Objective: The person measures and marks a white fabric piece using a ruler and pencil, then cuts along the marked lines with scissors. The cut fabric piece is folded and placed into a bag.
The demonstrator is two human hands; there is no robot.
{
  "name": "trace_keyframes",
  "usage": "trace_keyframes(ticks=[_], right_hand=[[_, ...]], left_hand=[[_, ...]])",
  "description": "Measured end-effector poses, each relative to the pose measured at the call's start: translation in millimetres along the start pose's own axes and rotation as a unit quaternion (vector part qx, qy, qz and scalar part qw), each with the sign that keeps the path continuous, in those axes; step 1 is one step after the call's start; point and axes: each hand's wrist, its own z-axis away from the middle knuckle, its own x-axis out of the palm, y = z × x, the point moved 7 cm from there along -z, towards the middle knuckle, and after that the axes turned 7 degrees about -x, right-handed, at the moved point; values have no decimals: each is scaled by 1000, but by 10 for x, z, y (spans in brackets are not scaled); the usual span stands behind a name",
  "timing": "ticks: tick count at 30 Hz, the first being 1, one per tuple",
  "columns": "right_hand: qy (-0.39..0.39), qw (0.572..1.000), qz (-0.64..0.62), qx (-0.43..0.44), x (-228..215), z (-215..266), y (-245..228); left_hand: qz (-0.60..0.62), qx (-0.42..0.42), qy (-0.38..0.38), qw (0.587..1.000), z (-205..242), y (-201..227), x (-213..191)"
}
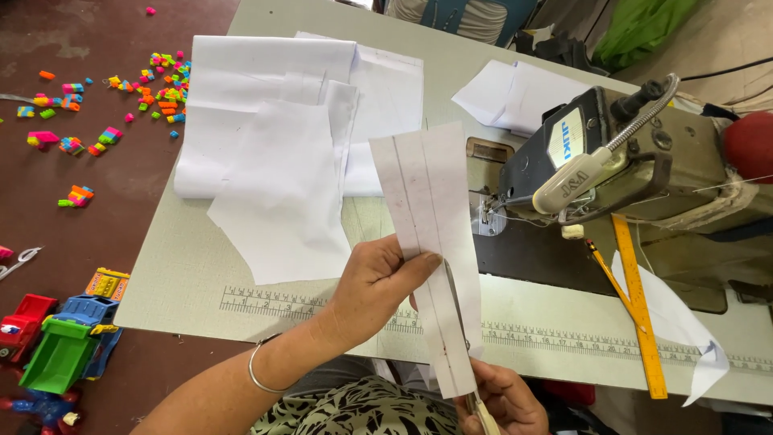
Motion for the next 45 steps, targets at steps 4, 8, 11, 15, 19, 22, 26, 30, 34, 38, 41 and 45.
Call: trace_keyframes(ticks=[4, 8, 11, 15, 19, 22, 26, 30, 34, 38, 41, 45], right_hand=[[-64, 996, -33, -53, 40, -51, -31], [-63, 995, -35, -69, 99, -47, -75], [-37, 999, 10, -35, 50, -25, -55], [-43, 998, 23, -28, 9, -36, -3], [-49, 996, 23, -67, 78, -45, -118], [-37, 995, 58, -75, 68, -56, -161], [-79, 993, 35, -78, 85, -67, -156], [-33, 996, 52, -58, 51, -34, -112], [-47, 998, 31, -37, 4, -34, -54], [-48, 997, 20, -59, -15, -4, -34], [-37, 998, 55, -12, -27, -14, -32], [-69, 996, 33, -47, 4, -20, -71]], left_hand=[[8, 13, -20, 1000, 26, -11, 62], [3, -7, -32, 999, 33, 6, 90], [11, -11, -34, 999, 42, 1, 92], [40, -28, -39, 998, 43, -32, 115], [23, -39, -48, 998, 84, -64, 176], [21, -50, -48, 997, 87, -91, 199], [25, -49, -45, 997, 84, -85, 201], [33, -51, -56, 997, 79, -96, 225], [1, -47, -60, 997, 72, -111, 220], [-3, 38, -36, 999, -3, 43, 100], [0, 29, -4, 1000, -33, 131, 62], [0, 11, -10, 1000, 9, 63, 143]])
